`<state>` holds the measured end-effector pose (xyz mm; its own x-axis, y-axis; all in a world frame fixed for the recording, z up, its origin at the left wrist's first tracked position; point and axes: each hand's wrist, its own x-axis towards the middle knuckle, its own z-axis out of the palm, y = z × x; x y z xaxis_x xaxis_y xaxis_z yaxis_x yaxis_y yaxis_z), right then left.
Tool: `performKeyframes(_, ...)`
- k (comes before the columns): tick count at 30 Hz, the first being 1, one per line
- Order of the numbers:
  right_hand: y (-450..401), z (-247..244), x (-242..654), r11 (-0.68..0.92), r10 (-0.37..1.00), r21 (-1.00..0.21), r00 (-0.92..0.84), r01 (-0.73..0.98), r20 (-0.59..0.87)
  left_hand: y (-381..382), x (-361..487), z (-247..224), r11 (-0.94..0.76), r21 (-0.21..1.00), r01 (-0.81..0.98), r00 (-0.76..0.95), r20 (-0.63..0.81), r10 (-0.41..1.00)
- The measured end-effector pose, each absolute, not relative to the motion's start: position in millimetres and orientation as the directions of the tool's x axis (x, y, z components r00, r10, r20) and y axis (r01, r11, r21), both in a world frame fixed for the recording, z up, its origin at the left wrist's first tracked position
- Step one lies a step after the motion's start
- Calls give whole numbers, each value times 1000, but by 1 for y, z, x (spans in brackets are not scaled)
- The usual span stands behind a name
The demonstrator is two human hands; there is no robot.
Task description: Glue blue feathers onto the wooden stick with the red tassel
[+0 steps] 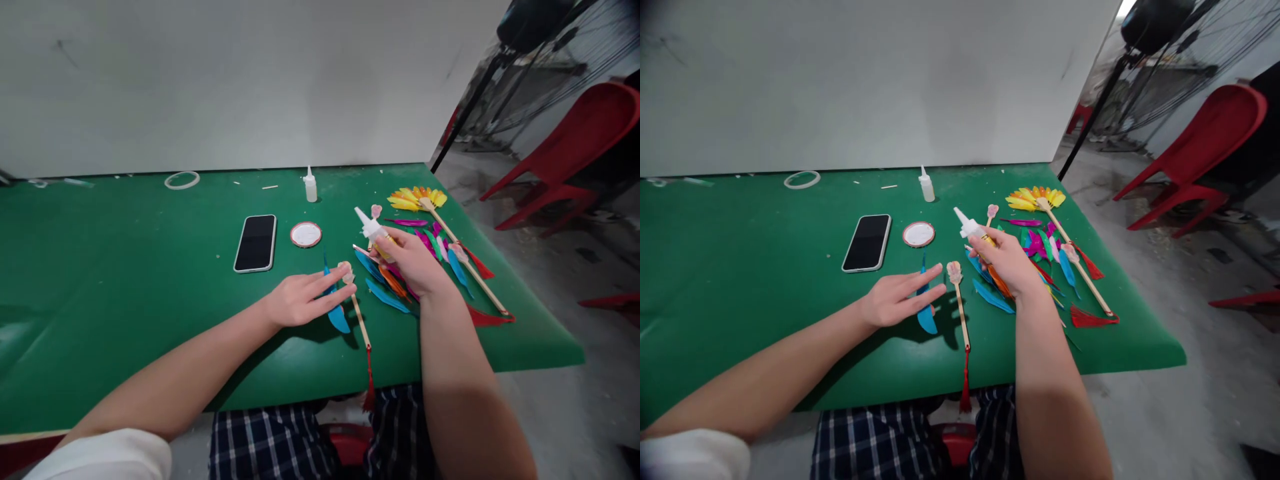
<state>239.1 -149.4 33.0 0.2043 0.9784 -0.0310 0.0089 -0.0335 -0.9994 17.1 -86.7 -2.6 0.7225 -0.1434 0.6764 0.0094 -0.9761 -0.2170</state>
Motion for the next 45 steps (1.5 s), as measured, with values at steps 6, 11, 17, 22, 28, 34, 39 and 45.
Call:
performKeyframes(6, -152, 46, 231, -27, 969, -992, 240, -122, -56, -85, 21, -1, -976, -215, -44, 729, 661, -178)
performKeyframes(11, -148, 46, 228, 29, 943, -983, 332, -184, -35, -91, 23, 1, -976, -204, -70, 724, 663, -191)
performKeyframes(17, -148, 45, 223, 107, 918, -992, 390, -67, 73, -93, 22, -1, -978, -186, -98, 714, 671, -199)
performKeyframes(22, -151, 45, 215, 147, 882, -977, 427, 156, 201, -91, 22, -6, -983, -174, -57, 712, 683, -162)
performKeyframes(28, -152, 45, 211, 139, 838, -945, 472, 297, 272, -89, 23, -8, -990, -134, -38, 714, 690, -121)
performKeyframes(34, -154, 44, 211, 165, 814, -883, 445, 438, 373, -88, 22, -11, -995, -93, -36, 718, 690, -90)
performKeyframes(39, -153, 40, 210, 182, 797, -842, 425, 509, 429, -87, 22, -11, -994, -102, -26, 717, 692, -90)
performKeyframes(45, -151, 37, 212, 238, 770, -768, 366, 595, 522, -87, 22, -11, -993, -116, -17, 731, 677, -91)
